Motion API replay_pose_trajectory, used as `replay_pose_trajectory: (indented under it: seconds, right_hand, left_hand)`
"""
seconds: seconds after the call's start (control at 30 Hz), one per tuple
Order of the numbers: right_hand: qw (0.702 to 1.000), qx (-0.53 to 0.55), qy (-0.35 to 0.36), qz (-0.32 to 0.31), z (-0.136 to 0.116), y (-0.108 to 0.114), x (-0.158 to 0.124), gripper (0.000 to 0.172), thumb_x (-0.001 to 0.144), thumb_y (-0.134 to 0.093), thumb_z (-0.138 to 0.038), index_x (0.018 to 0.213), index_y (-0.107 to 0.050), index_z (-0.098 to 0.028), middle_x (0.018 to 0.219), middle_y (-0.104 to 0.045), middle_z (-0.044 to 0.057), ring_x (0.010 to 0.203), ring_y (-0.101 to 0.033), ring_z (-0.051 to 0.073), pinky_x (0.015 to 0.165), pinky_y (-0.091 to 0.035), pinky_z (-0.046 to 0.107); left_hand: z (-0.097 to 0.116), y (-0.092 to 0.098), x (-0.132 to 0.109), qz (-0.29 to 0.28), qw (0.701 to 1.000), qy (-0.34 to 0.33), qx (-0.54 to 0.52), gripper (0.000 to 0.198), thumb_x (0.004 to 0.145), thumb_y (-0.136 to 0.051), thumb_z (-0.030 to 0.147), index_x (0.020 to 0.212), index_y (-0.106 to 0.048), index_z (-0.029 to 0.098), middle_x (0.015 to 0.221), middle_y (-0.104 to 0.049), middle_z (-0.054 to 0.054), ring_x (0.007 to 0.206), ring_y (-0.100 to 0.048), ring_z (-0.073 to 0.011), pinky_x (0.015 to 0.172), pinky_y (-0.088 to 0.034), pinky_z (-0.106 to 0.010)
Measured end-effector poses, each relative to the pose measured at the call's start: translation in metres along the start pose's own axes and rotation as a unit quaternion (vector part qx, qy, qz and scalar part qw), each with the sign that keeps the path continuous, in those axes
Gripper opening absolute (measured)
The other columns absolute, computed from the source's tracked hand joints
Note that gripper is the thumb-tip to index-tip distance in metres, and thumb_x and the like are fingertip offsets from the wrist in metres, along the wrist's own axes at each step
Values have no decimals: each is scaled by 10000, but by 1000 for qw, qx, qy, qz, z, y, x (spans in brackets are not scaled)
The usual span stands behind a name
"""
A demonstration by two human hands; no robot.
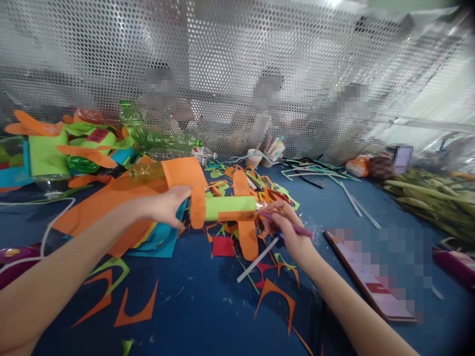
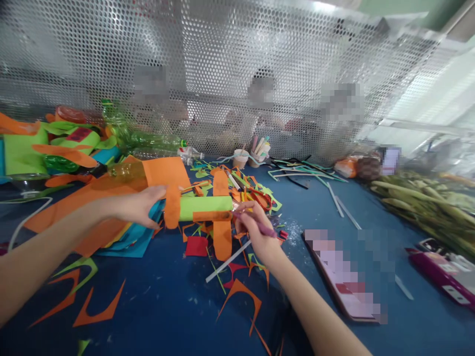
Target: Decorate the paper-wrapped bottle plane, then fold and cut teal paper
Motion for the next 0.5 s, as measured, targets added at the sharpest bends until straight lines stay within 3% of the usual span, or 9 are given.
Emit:
replay_pose_trajectory:
  seconds: [0.07, 0.17, 0.23, 0.3, 0.37, 0.4, 0.5]
  right_hand:
    - [999, -10, 12, -28, 1, -8, -4, 99, 851, -526, -312, 864, -478, -226, 630, -493, -54, 558, -464, 122, 564, -394, 263]
    - [998, -31, -1, -51, 1, -15, -7, 159, 846, -530, -313, 739, -476, -209, 612, -459, -49, 558, -427, 114, 552, -359, 258]
    - [999, -24, -23, -40, 1, -16, -7, 242, 875, -478, -348, 682, -478, -203, 580, -455, -45, 545, -431, 117, 554, -355, 265]
    - [999, 4, -44, -8, 3, -14, -5, 264, 885, -437, -356, 678, -494, -203, 568, -464, -41, 538, -449, 125, 552, -362, 268]
    - [997, 39, -60, 34, 7, -12, -3, 234, 873, -434, -346, 698, -505, -206, 576, -474, -40, 535, -461, 130, 538, -364, 263]
    - [995, 58, -62, 52, 9, -10, -2, 222, 869, -434, -343, 707, -505, -209, 575, -471, -40, 535, -462, 131, 533, -366, 260]
    - [988, 106, -46, 100, 15, -5, 1, 206, 871, -435, -347, 724, -495, -215, 552, -443, -49, 528, -450, 129, 568, -401, 263]
  left_hand:
    - [3, 12, -4, -18, 996, 40, 73, 776, 637, -627, 245, 1361, -364, 149, 1319, -500, -170, 1174, -509, -335, 888, -480, -416]
    - [31, 27, -3, 144, 968, 123, 163, 471, 786, -434, 172, 1241, -466, 52, 1120, -604, -196, 1020, -593, -307, 874, -473, -462]
    - [66, 19, 2, 221, 959, 88, 154, 322, 871, -377, 195, 1119, -552, 90, 1033, -637, -145, 922, -623, -252, 829, -501, -406]
    - [102, -6, 9, 167, 975, -57, 133, 288, 909, -369, 228, 1060, -590, 119, 1013, -642, -116, 893, -631, -213, 783, -520, -339]
    - [125, -36, 15, 83, 976, -137, 147, 357, 882, -406, 217, 1196, -526, 99, 1202, -564, -175, 893, -631, -225, 716, -535, -337]
    - [130, -49, 18, 46, 972, -153, 170, 450, 863, -383, 144, 1308, -433, 100, 1319, -479, -205, 889, -633, -225, 695, -537, -346]
    - [127, -71, 29, 31, 958, -130, 253, 630, 806, -264, -42, 1407, -292, 146, 1441, -350, -211, 811, -642, -203, 640, -528, -354]
Point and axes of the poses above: each hand's wrist, its own x-axis towards the middle knuckle, its own y-axis out of the back of the hand, z = x × y, the point moved 2 cm from there along x, towards the middle knuckle
